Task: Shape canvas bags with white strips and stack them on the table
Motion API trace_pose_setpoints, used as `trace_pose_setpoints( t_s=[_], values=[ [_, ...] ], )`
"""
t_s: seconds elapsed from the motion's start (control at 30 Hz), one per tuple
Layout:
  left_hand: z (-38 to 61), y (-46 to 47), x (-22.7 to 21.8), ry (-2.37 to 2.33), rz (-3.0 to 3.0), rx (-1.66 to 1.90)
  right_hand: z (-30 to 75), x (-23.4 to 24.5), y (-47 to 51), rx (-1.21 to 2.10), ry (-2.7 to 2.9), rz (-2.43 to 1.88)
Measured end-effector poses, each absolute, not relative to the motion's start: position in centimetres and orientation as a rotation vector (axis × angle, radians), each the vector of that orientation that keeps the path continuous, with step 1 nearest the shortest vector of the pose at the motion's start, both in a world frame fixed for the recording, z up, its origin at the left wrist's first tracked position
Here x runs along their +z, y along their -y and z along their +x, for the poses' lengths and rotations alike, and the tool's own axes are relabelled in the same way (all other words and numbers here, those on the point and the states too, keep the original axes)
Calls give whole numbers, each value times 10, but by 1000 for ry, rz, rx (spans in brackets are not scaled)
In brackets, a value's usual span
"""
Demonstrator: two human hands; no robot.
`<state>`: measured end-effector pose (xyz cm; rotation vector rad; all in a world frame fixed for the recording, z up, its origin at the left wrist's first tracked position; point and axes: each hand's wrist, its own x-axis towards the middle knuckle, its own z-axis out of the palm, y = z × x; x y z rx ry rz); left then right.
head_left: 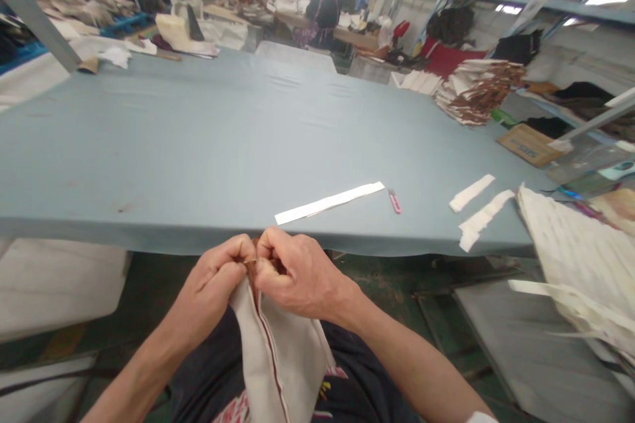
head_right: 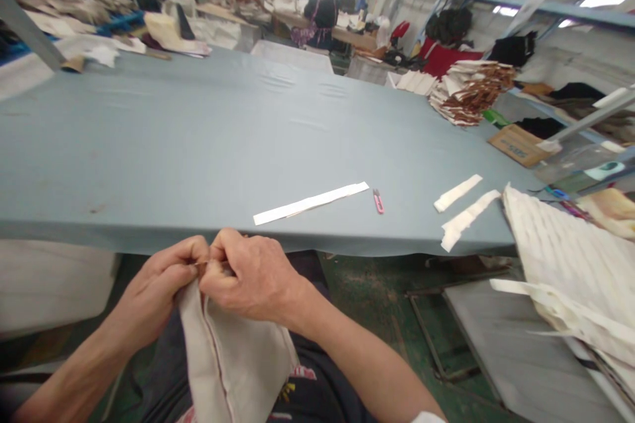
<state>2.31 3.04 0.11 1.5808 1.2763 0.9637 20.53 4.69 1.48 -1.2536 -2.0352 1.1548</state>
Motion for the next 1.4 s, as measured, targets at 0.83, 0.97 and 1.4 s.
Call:
trace_pose_setpoints(
  t_s=[0.83,0.97,1.4],
  values=[
    [-8,-37,22,-1093,1769,609,222,19,-66,1560,1837,-842],
    [-11,-38,15,-1118,1716,660,225,23,-68,1551,1890,-821],
    [-25,-33,1,-1158,1617,466,220,16,-62,1522,1956,-960]
  ],
)
